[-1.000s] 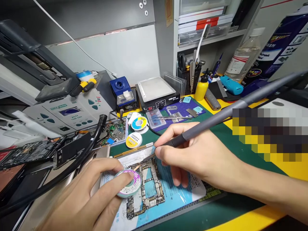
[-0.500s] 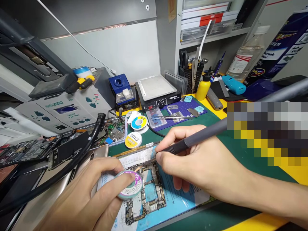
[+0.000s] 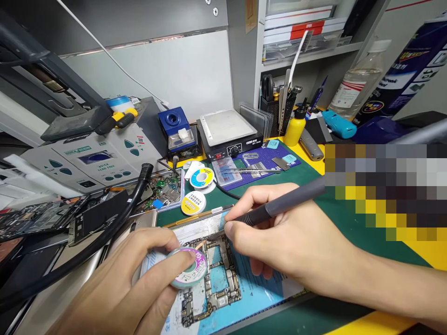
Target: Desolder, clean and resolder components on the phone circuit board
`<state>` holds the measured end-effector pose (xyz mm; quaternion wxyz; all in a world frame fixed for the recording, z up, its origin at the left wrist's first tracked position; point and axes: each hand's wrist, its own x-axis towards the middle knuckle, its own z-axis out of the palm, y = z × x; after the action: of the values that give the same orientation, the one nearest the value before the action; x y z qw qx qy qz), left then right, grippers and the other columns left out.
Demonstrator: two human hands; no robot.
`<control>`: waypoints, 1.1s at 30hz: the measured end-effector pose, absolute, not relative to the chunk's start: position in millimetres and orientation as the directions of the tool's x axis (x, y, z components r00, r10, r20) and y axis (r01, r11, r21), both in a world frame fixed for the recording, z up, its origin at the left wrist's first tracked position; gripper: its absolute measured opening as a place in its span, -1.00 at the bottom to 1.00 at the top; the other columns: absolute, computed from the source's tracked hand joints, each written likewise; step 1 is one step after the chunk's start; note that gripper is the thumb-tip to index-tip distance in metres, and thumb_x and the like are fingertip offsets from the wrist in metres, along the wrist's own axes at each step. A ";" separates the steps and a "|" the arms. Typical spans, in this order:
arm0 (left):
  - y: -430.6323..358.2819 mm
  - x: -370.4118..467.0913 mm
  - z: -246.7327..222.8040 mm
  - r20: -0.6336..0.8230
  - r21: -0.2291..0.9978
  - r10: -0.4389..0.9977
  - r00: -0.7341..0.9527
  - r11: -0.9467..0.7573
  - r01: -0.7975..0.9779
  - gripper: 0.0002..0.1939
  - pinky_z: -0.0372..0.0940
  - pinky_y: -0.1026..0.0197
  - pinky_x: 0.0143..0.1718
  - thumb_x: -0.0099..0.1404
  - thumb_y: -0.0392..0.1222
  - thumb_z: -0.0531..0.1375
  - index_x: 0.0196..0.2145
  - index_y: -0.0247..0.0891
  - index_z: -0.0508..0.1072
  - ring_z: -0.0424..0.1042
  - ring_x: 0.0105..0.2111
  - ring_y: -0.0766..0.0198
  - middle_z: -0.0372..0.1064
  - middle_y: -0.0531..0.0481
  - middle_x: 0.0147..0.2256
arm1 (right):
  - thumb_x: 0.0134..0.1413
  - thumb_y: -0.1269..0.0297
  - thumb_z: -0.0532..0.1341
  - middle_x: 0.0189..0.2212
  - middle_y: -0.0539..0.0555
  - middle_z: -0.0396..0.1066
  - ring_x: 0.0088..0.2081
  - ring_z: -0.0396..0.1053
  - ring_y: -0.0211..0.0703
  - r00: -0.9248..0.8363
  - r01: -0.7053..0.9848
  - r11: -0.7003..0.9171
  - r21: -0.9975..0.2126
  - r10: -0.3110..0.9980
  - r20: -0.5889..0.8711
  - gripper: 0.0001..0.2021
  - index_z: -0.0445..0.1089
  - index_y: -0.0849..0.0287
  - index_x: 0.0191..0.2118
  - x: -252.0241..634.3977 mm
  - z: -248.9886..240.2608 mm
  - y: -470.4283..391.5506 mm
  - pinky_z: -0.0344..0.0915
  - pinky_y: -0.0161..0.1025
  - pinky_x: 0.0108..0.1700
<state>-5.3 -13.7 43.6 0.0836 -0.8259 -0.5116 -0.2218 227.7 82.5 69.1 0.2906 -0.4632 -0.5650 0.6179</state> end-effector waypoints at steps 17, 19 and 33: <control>-15.0 -9.8 41.3 0.480 0.184 0.809 0.339 -0.471 0.863 -0.60 0.40 0.09 -0.03 0.48 -0.50 0.01 0.06 -0.08 0.41 0.45 -0.12 0.19 0.42 0.00 -0.08 | 0.00 0.25 0.46 -0.72 -0.08 0.45 -0.73 0.41 -0.27 -0.430 0.163 -0.110 -0.981 0.886 -0.170 -0.86 0.53 0.10 -0.46 229.5 61.1 80.3 0.30 -0.50 -0.70; -15.2 -9.2 41.6 0.479 0.189 0.809 0.341 -0.475 0.859 -0.61 0.41 0.10 -0.03 0.47 -0.50 0.03 0.05 -0.07 0.43 0.47 -0.11 0.19 0.44 0.00 -0.07 | 0.00 0.25 0.45 -0.73 -0.08 0.45 -0.73 0.42 -0.26 -0.430 0.182 -0.094 -0.979 0.887 -0.165 -0.86 0.52 0.09 -0.47 229.6 61.4 80.6 0.31 -0.49 -0.70; -0.5 -1.5 58.1 0.506 0.050 0.758 0.411 -0.502 0.864 -0.80 0.56 0.13 -0.05 0.45 -0.11 0.24 -0.03 -0.10 0.59 0.57 -0.12 0.11 0.53 -0.11 -0.09 | -0.13 0.19 0.51 -0.72 -0.04 0.44 -0.72 0.41 -0.21 -0.424 0.111 -0.165 -0.980 0.884 -0.197 -0.80 0.52 0.12 -0.48 229.7 66.4 82.3 0.34 -0.42 -0.68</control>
<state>-1.5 -0.5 58.1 0.1102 -0.8327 -0.4869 -0.2397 229.7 82.3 66.4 0.3093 -0.4385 -0.5673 0.6247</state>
